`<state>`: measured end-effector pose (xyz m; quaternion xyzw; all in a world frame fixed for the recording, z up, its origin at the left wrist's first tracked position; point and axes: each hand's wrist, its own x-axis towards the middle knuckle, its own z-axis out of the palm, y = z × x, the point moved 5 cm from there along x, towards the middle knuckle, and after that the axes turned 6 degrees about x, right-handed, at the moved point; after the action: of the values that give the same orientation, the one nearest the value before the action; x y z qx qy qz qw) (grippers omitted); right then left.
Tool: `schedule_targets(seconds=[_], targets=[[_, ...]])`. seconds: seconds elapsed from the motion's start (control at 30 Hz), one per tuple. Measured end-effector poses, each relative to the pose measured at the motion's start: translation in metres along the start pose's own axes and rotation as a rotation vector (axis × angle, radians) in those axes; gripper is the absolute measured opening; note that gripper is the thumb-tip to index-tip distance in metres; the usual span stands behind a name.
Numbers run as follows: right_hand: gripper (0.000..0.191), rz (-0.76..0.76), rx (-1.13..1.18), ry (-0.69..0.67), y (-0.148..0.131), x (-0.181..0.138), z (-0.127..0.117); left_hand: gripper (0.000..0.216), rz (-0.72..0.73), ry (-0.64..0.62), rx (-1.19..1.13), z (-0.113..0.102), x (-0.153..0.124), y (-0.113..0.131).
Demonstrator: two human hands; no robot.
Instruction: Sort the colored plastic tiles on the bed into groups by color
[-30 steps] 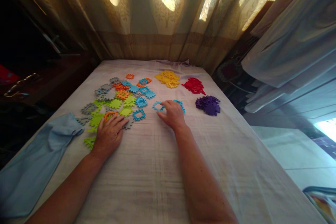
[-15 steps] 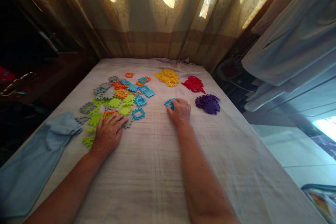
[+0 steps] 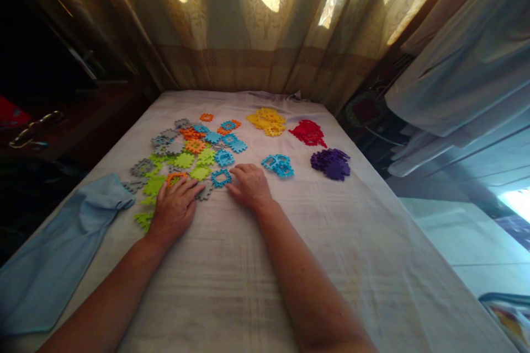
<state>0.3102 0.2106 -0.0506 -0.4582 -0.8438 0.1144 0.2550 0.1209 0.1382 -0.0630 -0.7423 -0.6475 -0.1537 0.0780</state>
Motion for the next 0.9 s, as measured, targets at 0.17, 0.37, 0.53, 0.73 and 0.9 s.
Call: schedule_targets(seconds=[0.17,0.37,0.53,0.73,0.9], targets=[[0.036,-0.085,-0.008,-0.133,-0.017,-0.002,0.014,0.044,0.000,0.000,0.008,-0.001,0.000,0.002],[0.020,-0.070,-0.027,-0.127,-0.016,-0.001,0.011,0.045,-0.009,-0.011,0.001,-0.002,0.001,0.001],[0.013,-0.060,-0.015,-0.018,-0.002,0.002,0.000,0.044,-0.001,-0.010,0.002,0.000,0.001,0.000],[0.017,0.200,-0.108,0.333,0.062,-0.005,-0.047,0.044,0.003,-0.006,0.003,0.000,0.001,0.000],[0.019,0.388,-0.177,0.425,0.105,-0.022,-0.063,0.044,0.010,0.011,0.001,0.000,0.000,0.000]])
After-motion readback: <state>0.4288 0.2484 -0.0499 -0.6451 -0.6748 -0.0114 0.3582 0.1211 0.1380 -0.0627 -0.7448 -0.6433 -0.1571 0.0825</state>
